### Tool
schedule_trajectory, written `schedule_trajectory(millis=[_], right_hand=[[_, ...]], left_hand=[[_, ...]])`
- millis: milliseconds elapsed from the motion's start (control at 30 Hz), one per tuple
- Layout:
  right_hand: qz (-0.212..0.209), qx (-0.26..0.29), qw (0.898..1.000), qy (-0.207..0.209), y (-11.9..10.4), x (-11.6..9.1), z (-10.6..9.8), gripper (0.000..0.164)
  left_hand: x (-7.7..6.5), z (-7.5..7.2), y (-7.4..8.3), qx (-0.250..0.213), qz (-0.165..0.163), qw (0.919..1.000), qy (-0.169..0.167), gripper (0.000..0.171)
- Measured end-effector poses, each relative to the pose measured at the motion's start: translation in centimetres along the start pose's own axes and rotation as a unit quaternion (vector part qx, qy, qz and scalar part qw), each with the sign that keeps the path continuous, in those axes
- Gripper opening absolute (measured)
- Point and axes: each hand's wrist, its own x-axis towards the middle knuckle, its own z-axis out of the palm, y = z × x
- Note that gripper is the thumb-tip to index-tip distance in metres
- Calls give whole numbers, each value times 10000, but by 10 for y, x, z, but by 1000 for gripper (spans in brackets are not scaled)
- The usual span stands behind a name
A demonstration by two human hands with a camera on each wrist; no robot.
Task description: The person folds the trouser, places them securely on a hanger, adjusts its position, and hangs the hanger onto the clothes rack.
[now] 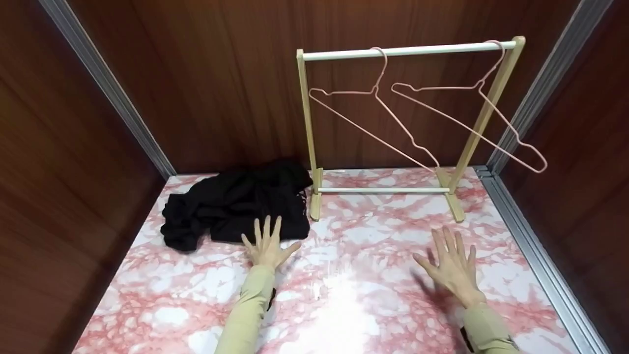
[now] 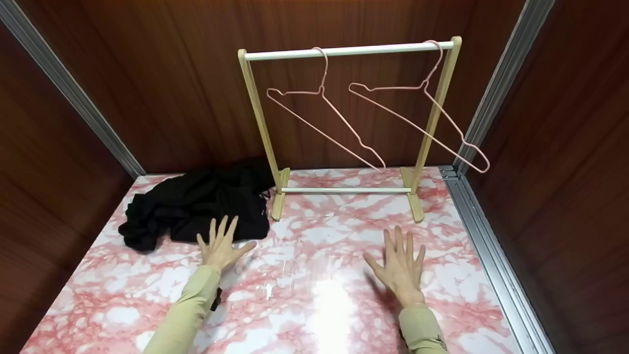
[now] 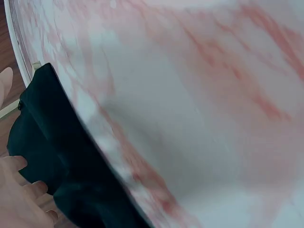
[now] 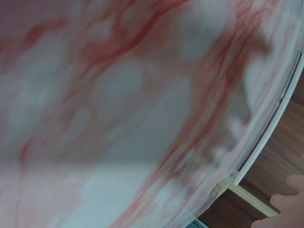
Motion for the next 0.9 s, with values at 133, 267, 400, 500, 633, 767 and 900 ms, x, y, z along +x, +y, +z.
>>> schedule_trajectory(millis=[133,267,400,500,633,767,900], right_hand=[[57,126,9998,-142,-5,2,3,90],[59,200,9996,-194,-10,3,5,89],[39,209,9995,-218,-13,4,8,87],[32,214,9995,-226,-16,5,9,84],[21,214,9995,-244,-19,5,11,81],[-2,213,9995,-251,-21,5,13,81],[-15,203,9995,-228,-21,5,14,80]], left_hand=[[6,7,5,-129,-103,9998,-96,96],[11,12,9,-120,-159,9997,-165,95],[15,16,11,-112,-203,9993,-292,90],[17,17,12,-116,-261,9985,-469,86],[20,17,13,-126,-275,9976,-618,78],[21,15,15,-105,-231,9975,-657,70],[22,16,17,-29,-271,9973,-684,61]])
